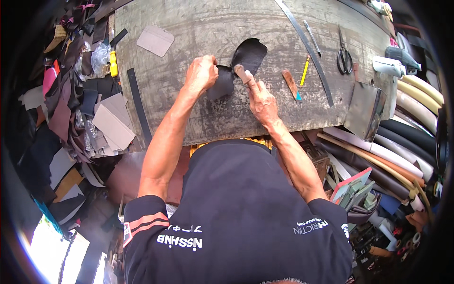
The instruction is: The person is manually folding and assembling a small leather component, possibly a wallet or pouch piece, at a workbench.
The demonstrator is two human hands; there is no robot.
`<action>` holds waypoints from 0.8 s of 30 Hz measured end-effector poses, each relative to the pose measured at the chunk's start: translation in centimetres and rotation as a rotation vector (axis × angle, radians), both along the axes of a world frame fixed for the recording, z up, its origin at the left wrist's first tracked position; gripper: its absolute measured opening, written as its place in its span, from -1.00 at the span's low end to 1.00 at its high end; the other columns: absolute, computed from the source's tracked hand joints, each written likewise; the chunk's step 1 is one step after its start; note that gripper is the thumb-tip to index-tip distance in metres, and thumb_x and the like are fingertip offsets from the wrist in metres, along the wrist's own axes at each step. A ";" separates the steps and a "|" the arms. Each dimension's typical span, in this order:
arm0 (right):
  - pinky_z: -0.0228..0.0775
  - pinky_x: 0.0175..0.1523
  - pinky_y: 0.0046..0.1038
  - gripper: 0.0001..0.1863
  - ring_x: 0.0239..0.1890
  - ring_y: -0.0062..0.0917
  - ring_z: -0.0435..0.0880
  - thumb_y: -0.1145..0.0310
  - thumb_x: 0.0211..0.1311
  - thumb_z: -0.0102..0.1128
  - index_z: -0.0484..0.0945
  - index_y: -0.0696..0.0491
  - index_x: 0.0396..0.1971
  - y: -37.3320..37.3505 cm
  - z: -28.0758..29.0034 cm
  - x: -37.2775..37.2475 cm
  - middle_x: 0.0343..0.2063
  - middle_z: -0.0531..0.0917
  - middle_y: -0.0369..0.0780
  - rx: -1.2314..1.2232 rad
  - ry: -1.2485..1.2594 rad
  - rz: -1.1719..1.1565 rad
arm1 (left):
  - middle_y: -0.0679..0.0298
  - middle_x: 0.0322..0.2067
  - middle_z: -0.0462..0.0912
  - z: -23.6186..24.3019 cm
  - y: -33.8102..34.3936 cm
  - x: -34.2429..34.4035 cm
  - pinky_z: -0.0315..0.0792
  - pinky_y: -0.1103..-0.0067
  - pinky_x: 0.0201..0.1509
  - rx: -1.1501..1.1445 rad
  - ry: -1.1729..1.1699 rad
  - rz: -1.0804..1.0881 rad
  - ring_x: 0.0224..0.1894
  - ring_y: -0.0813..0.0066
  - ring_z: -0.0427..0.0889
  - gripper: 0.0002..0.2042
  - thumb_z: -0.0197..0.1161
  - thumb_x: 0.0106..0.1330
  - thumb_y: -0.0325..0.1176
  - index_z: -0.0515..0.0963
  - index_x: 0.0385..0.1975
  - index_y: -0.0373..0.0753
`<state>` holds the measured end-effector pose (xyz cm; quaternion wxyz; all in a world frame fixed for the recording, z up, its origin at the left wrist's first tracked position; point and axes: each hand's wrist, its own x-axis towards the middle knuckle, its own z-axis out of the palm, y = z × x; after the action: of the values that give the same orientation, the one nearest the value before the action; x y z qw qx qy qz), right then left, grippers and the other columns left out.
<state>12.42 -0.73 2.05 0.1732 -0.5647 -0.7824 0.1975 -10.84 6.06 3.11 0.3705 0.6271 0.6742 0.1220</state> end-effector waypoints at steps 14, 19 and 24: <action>0.52 -0.34 -0.18 -0.34 -0.43 -0.16 0.61 0.43 0.32 0.10 0.18 -0.14 0.42 1.2 0.8 1.0 -0.36 0.48 -0.12 -0.050 -0.008 0.012 | -0.07 -0.31 0.71 -0.3 0.6 0.5 0.55 0.31 -0.06 -0.203 -0.061 0.096 -0.19 0.04 0.71 -0.75 0.15 0.13 -0.38 0.68 -0.25 -0.29; 0.52 -0.33 -0.14 -0.36 -0.41 -0.14 0.62 0.37 0.37 0.07 0.16 -0.17 0.43 2.2 0.2 0.4 -0.34 0.49 -0.11 -0.095 -0.061 0.114 | -0.05 -0.28 0.71 -1.4 0.7 -0.1 0.54 0.28 -0.04 -0.236 -0.042 0.032 -0.16 0.03 0.70 -0.77 0.17 0.17 -0.38 0.66 -0.22 -0.27; 0.52 -0.33 -0.14 -0.38 -0.40 -0.15 0.63 0.33 0.38 0.07 0.19 -0.20 0.42 3.2 1.6 0.5 -0.36 0.49 -0.12 -0.154 -0.060 0.133 | -0.03 -0.26 0.69 -1.6 0.1 0.0 0.51 0.23 -0.02 -0.031 0.095 -0.185 -0.11 -0.02 0.66 -0.79 0.18 0.25 -0.37 0.61 -0.18 -0.30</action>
<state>12.90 2.43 3.70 0.0923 -0.5290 -0.8054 0.2509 -10.81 6.18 1.49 0.3575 0.6860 0.6319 0.0472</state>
